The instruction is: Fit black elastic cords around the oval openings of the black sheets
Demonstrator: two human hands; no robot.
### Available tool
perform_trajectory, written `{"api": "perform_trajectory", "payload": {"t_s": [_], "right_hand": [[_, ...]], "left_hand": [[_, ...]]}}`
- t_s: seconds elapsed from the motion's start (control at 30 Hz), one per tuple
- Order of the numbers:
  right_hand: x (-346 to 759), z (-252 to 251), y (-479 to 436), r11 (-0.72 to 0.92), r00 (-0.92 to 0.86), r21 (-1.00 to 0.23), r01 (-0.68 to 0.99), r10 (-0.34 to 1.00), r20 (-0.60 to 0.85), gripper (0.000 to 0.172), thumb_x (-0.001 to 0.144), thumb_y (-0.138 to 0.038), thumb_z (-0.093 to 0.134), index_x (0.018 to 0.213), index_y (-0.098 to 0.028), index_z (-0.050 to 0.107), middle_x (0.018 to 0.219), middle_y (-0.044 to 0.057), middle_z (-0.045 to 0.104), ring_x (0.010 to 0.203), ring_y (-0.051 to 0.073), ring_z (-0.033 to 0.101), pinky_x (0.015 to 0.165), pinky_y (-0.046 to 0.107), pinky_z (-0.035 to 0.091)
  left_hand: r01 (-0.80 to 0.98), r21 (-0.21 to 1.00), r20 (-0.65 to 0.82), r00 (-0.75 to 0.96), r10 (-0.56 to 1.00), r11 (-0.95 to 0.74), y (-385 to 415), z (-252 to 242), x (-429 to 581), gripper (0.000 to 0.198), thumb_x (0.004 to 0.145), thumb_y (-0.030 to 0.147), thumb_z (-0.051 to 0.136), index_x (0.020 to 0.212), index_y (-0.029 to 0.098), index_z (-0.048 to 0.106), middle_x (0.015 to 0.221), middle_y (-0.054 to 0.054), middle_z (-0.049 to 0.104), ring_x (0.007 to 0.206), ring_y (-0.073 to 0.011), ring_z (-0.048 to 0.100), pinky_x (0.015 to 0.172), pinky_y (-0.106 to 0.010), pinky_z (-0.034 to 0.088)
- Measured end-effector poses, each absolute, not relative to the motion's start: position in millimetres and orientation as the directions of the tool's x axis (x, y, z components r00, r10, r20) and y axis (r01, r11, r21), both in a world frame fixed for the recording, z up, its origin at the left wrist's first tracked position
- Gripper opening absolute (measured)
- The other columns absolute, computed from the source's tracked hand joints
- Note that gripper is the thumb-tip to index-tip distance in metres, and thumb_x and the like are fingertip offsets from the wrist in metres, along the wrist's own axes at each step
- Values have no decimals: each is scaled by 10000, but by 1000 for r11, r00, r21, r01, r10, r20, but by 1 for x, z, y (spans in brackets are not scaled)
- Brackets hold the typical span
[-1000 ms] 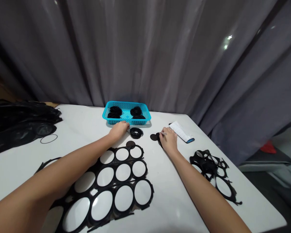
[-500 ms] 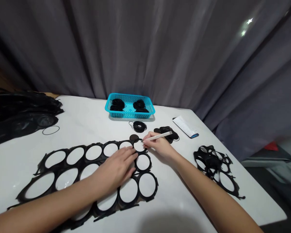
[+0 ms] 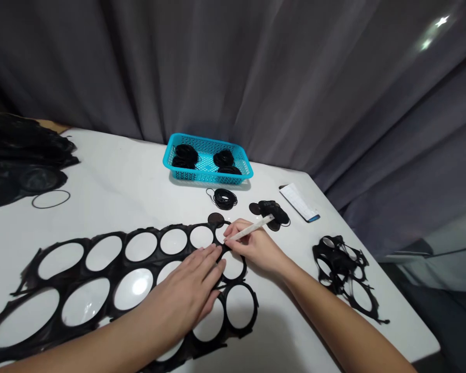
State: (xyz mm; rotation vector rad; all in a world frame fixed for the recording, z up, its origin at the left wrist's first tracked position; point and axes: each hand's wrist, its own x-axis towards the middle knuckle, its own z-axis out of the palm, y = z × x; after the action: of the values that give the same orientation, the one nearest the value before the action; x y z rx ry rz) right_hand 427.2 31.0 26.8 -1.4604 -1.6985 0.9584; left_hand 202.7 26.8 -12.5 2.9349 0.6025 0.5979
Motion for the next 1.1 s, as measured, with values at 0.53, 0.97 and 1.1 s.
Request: {"api": "perform_trajectory", "payload": {"t_s": [0.53, 0.97, 1.1], "right_hand": [[425, 25, 29, 153, -142, -797, 584, 986, 85, 154, 847, -158, 588, 721, -220, 523, 902, 19, 603, 842, 180, 579, 752, 311, 450], [459, 27, 39, 173, -20, -449, 877, 946, 325, 96, 792, -169, 581, 867, -226, 566, 988, 113, 676, 965, 301, 564, 882, 424, 381], [507, 33, 57, -55, 327, -570, 820, 862, 386, 96, 862, -206, 479, 769, -229, 481, 967, 120, 686, 890, 267, 577, 858, 409, 385]], "left_hand": [[374, 264, 318, 836, 446, -889, 28, -17, 205, 524, 845, 165, 523, 1369, 175, 515, 1478, -149, 516, 1334, -314, 524, 1080, -479, 464], [329, 248, 338, 852, 399, -911, 30, -14, 201, 463, 940, 197, 490, 1399, 144, 517, 1474, -166, 515, 1354, -319, 499, 1106, -486, 438], [329, 217, 339, 857, 387, -919, 31, -11, 200, 444, 971, 251, 495, 1403, 151, 514, 1485, -159, 502, 1376, -315, 470, 1146, -490, 384]]}}
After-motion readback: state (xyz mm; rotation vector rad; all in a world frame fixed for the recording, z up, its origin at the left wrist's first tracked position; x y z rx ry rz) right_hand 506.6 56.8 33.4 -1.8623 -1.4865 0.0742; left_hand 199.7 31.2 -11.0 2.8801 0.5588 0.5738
